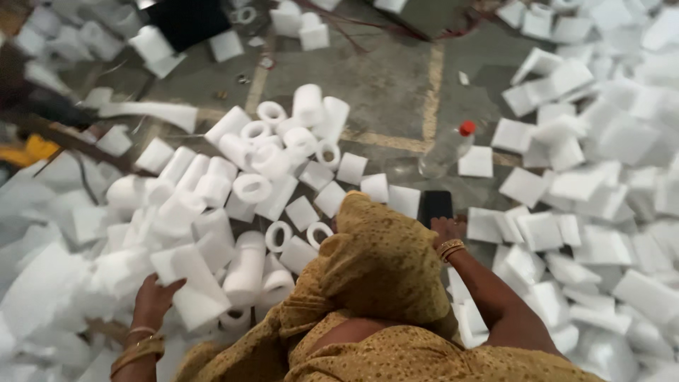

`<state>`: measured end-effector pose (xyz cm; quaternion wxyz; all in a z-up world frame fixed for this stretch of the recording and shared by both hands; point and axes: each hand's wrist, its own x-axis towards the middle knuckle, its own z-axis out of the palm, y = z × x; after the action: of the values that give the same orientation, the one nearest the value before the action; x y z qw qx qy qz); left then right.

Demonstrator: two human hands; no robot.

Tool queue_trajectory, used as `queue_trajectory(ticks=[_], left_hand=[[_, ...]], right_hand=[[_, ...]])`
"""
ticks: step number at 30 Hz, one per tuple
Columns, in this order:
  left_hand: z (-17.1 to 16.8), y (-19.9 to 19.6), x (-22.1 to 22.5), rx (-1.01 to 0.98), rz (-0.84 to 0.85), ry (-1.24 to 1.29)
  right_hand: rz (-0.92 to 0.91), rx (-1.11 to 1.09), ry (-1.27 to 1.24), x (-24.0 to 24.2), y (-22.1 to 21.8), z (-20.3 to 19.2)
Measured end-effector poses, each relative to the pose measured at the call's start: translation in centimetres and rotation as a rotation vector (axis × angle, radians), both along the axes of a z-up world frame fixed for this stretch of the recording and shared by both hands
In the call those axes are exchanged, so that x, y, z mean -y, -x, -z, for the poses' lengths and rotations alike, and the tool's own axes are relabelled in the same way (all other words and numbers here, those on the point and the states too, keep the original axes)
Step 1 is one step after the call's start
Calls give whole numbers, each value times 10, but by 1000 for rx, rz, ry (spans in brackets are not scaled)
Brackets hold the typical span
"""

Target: The person picks up white foam cylinders from a large pile on the floor, holds them up to a mounted machine to process the center, and then places the finished foam pieces into a different pile.

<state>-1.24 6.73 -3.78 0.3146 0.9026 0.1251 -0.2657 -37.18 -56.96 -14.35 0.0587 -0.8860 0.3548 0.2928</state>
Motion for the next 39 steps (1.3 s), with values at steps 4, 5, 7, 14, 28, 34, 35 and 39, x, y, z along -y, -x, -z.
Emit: queue_trajectory(ticks=[4, 5, 7, 14, 28, 34, 35, 39], left_hand=[[7, 1, -2, 162, 136, 40], [2, 3, -1, 111, 95, 97], [-17, 13, 11, 32, 1, 223], [-89, 41, 53, 24, -92, 478], [-24, 44, 9, 385, -161, 374], [17, 35, -14, 419, -252, 141], [18, 31, -15, 397, -269, 107], [-9, 27, -13, 377, -355, 163]], right_hand=[[-78, 148, -190, -23, -80, 10], [-119, 168, -221, -35, -103, 14], [-205, 199, -287, -66, -149, 20], [-420, 186, -398, -164, -254, 25], [-530, 93, -358, -166, -246, 3], [-481, 115, -290, -109, -231, -33], [-471, 128, -281, -106, -237, -45], [-428, 212, -252, -59, -219, -58]])
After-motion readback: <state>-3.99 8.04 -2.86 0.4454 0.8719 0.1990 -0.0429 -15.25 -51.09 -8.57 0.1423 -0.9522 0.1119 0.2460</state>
